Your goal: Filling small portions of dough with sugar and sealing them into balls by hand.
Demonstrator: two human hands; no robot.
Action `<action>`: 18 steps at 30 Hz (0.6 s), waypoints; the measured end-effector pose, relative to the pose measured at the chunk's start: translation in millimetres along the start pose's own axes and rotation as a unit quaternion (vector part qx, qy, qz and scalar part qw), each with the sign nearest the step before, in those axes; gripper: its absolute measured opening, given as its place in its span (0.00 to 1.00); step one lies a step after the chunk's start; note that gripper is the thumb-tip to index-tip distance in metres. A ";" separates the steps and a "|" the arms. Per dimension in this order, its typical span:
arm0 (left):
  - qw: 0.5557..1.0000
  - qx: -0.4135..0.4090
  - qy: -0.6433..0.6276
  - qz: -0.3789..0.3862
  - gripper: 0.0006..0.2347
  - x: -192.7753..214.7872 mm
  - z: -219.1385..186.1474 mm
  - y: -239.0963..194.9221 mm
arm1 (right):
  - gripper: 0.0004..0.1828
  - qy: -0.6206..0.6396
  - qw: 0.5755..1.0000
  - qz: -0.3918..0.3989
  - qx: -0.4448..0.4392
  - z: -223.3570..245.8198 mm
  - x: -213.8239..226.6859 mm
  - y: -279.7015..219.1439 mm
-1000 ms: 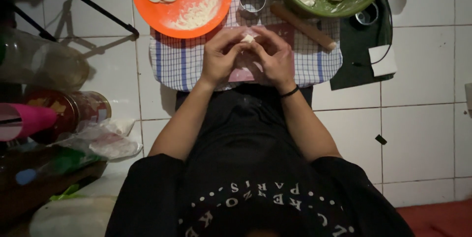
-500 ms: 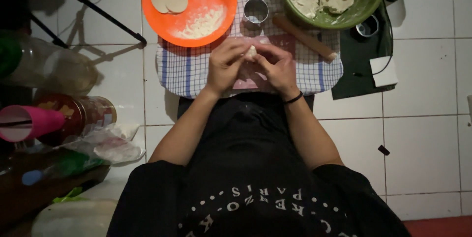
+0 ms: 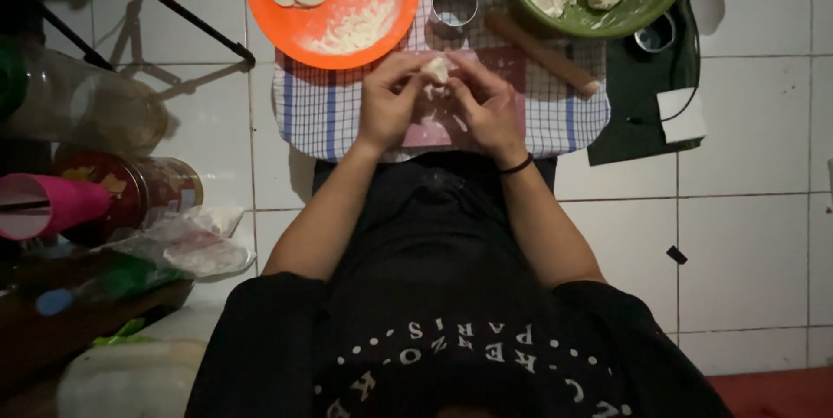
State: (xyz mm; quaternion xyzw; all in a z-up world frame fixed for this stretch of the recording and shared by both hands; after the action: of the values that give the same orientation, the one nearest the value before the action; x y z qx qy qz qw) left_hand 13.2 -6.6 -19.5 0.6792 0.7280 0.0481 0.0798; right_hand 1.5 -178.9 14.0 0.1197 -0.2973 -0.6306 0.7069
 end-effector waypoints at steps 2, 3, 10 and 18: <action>0.998 0.051 -0.023 -0.010 0.07 1.1 2.9 -1.6 | 0.23 -0.002 1.000 0.003 0.015 0.4 -1.2 -0.7; 0.998 0.052 -0.029 -0.007 0.08 -1.3 -0.2 -1.5 | 0.22 -0.021 0.998 0.002 0.051 -2.2 -1.8 0.3; 0.999 -0.042 0.006 0.023 0.09 -0.8 15.6 2.0 | 0.14 0.006 0.999 -0.007 0.044 -9.0 1.4 2.9; 0.998 -0.060 0.020 0.012 0.09 -2.8 2.1 2.7 | 0.11 0.078 0.997 -0.005 0.005 -16.5 2.1 7.2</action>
State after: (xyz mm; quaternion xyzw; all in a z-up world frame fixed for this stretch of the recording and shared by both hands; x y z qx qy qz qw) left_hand 16.4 -9.2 -21.0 0.6810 0.7169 0.1066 0.1052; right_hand 16.9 -183.0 5.3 0.1734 -0.2432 -0.6211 0.7246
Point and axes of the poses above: each hand's wrist, its own y-axis towards the middle knuckle, its own x-axis out of the back of the hand, z = x × y, the point moved 1 cm from there along y, towards the middle knuckle, and after that the axes turned 12 degrees about x, right-handed, at the moved point
